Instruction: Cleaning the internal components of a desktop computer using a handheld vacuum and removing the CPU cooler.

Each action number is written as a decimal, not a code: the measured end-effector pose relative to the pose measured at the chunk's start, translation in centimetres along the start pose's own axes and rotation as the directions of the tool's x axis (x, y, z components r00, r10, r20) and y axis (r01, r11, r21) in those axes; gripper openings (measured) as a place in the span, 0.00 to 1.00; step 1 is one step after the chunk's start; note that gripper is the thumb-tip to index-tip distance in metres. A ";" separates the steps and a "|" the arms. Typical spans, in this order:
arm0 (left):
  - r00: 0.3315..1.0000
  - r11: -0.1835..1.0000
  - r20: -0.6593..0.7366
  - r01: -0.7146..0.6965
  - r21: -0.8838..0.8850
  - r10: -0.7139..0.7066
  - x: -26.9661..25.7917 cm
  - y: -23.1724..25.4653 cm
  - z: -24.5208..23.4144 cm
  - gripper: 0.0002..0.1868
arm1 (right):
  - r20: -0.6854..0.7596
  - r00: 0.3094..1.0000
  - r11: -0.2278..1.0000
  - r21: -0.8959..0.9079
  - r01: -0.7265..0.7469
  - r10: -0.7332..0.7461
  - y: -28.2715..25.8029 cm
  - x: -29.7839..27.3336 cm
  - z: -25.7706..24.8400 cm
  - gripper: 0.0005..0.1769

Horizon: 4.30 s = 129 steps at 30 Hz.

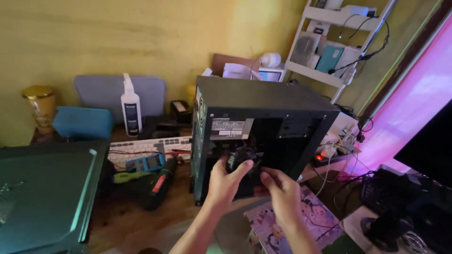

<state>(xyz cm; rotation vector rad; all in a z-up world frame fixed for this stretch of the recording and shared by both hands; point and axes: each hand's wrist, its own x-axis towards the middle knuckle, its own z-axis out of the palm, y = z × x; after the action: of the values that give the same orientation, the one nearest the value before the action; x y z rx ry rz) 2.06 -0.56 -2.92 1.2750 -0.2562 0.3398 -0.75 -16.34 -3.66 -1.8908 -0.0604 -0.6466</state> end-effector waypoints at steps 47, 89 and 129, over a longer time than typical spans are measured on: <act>0.945 0.808 -0.017 0.270 -0.524 -0.326 2.0 -1.7 -1.3 0.21 | -0.177 0.973 0.922 -0.382 0.068 -0.146 -0.5 1.2 -0.6 0.12; 0.962 0.929 -0.104 0.210 -0.306 -0.252 0.3 -0.2 -1.6 0.14 | -0.181 0.963 0.933 -0.335 0.133 -0.202 1.9 2.4 1.9 0.14; 0.784 0.280 0.478 0.599 -0.750 -0.397 1.5 -6.3 -0.4 0.23 | -0.011 0.778 0.693 -0.463 0.553 -0.628 -7.7 -1.1 -1.8 0.14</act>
<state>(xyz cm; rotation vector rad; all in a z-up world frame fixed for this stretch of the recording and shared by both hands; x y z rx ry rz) 5.85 -1.60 -8.08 0.2457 -0.1358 -0.4858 -4.98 -14.48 2.88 -2.2483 -0.4771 -1.3637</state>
